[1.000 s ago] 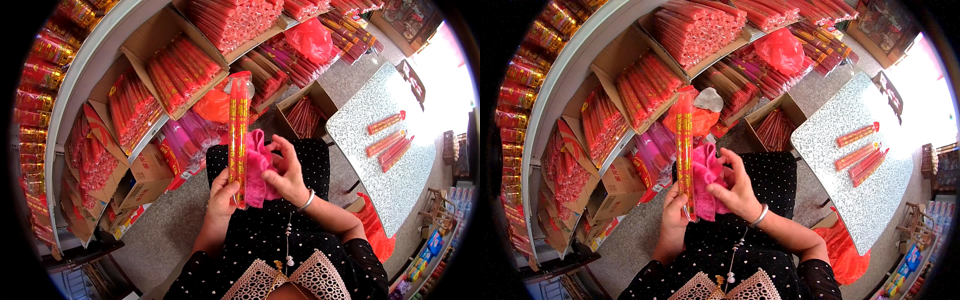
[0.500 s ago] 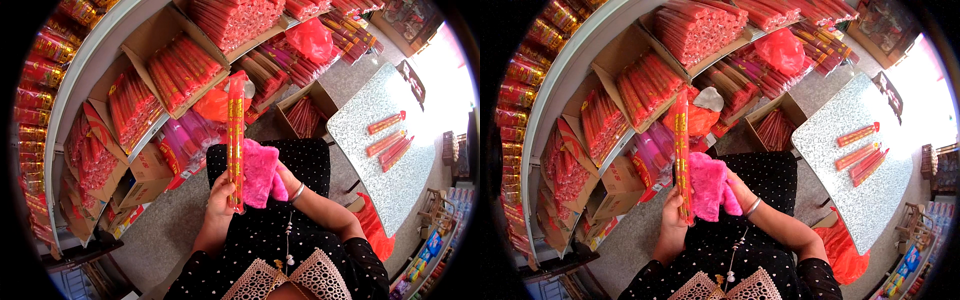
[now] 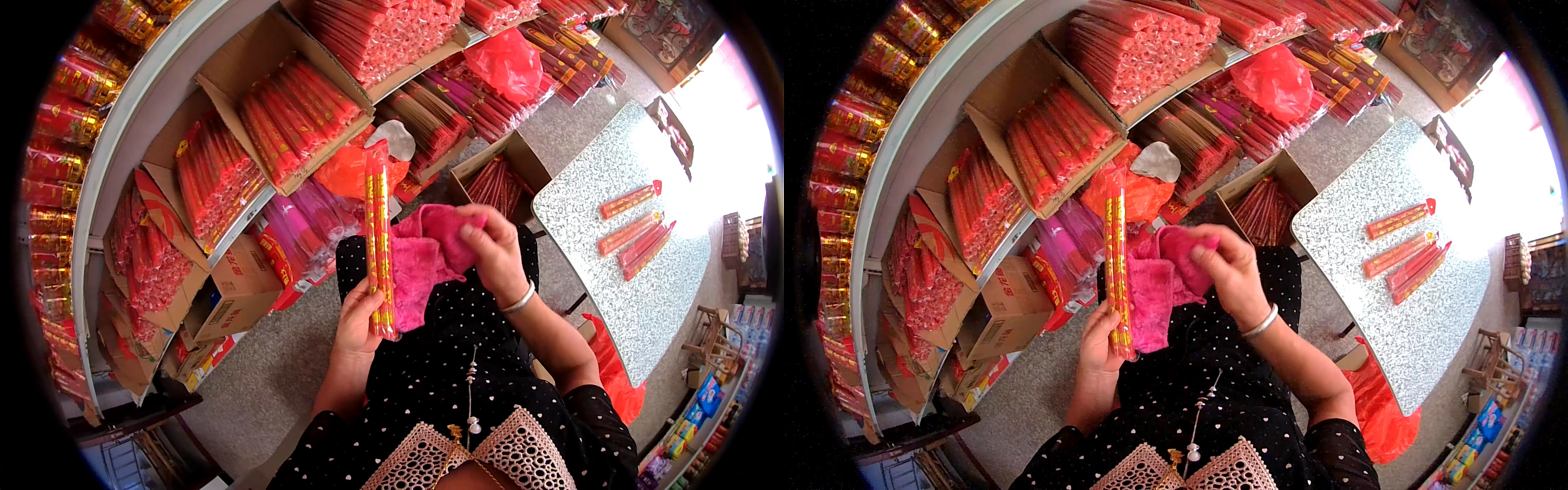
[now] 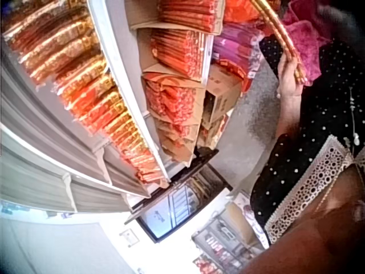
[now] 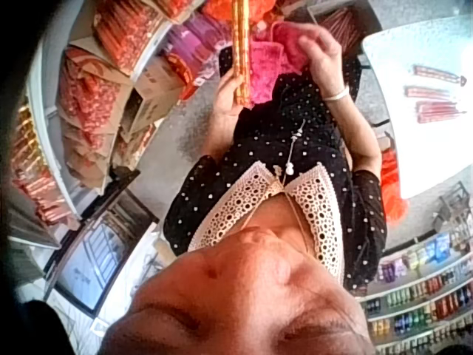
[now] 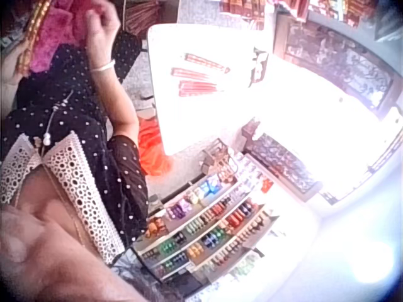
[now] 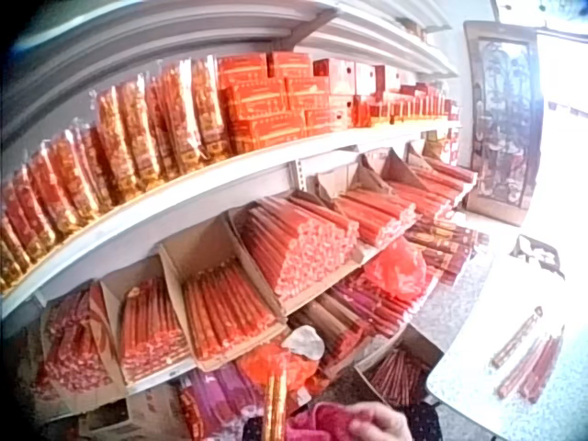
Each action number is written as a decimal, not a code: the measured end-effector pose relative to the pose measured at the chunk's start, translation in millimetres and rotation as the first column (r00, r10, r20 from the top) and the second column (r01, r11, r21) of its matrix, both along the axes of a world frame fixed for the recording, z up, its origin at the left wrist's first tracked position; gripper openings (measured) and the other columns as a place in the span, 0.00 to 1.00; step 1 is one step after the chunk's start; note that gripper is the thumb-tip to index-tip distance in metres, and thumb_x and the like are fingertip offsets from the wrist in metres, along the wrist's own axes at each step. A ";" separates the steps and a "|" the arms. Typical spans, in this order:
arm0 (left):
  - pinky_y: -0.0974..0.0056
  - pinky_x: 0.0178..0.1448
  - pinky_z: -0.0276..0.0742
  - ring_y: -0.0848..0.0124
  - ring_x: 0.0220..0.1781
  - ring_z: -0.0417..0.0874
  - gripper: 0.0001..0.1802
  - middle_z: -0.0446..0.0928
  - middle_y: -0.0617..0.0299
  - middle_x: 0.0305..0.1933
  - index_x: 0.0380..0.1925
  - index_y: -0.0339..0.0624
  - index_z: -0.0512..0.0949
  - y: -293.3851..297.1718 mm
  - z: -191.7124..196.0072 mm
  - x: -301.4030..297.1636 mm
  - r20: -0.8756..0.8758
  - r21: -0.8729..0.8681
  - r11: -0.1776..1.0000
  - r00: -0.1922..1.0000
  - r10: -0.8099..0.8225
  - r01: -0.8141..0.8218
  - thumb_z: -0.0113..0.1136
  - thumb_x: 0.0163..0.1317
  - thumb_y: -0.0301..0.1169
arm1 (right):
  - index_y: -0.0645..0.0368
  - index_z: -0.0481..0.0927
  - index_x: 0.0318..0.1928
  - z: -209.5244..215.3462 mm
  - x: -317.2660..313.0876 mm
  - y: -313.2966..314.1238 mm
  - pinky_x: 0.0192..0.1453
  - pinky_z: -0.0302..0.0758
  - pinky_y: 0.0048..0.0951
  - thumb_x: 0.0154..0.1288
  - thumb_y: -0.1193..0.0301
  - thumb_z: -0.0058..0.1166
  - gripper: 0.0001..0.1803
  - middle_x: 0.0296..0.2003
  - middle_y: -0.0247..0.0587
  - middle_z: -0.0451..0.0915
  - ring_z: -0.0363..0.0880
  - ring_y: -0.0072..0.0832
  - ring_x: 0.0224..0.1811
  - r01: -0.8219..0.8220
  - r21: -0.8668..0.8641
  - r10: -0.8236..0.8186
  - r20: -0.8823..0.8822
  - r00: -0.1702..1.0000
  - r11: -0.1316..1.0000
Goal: The person wipes packaged red candles with a cloth, places some on a table, and puts others back into boxes on a shelf.
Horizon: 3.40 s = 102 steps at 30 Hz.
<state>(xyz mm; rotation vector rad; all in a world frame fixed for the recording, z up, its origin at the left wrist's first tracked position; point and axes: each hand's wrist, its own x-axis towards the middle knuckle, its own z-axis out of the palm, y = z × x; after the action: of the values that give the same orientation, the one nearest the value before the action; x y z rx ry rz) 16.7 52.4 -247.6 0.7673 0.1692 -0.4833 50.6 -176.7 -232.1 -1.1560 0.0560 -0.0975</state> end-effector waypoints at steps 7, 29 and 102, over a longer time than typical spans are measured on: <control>0.64 0.56 0.72 0.70 0.50 0.77 0.24 0.74 0.56 0.50 0.56 0.31 0.64 -3.3 7.6 4.4 0.106 -0.118 0.989 0.992 -0.076 0.088 0.52 0.59 0.26 | 0.62 0.77 0.48 19.3 -13.6 15.7 0.50 0.71 0.36 0.48 0.81 0.53 0.22 0.39 0.45 0.77 0.72 0.42 0.46 -0.118 -0.746 0.551 0.366 0.750 0.656; 0.60 0.56 0.73 0.67 0.50 0.77 0.18 0.76 0.58 0.47 0.50 0.36 0.70 -7.5 6.6 6.1 0.115 -0.184 0.983 0.992 0.048 -0.027 0.55 0.59 0.27 | 0.64 0.50 0.66 -17.2 -31.6 15.3 0.67 0.56 0.33 0.42 0.54 0.71 0.57 0.60 0.44 0.62 0.58 0.28 0.63 -0.603 0.067 0.605 -0.020 0.796 0.795; 0.58 0.61 0.66 0.61 0.57 0.73 0.21 0.70 0.44 0.56 0.56 0.31 0.63 -17.6 14.2 5.5 0.302 0.274 0.962 0.949 -0.087 0.001 0.46 0.65 0.29 | 0.61 0.72 0.53 -20.9 -22.6 35.3 0.51 0.72 0.23 0.53 0.85 0.46 0.24 0.43 0.32 0.77 0.74 0.19 0.45 0.031 0.128 -0.008 -0.175 0.985 0.991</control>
<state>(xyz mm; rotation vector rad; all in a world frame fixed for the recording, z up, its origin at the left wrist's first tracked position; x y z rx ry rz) 22.2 34.7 -233.4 1.1075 -0.0800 -0.3792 28.0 -141.4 -253.1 -1.0317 0.2256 -0.0092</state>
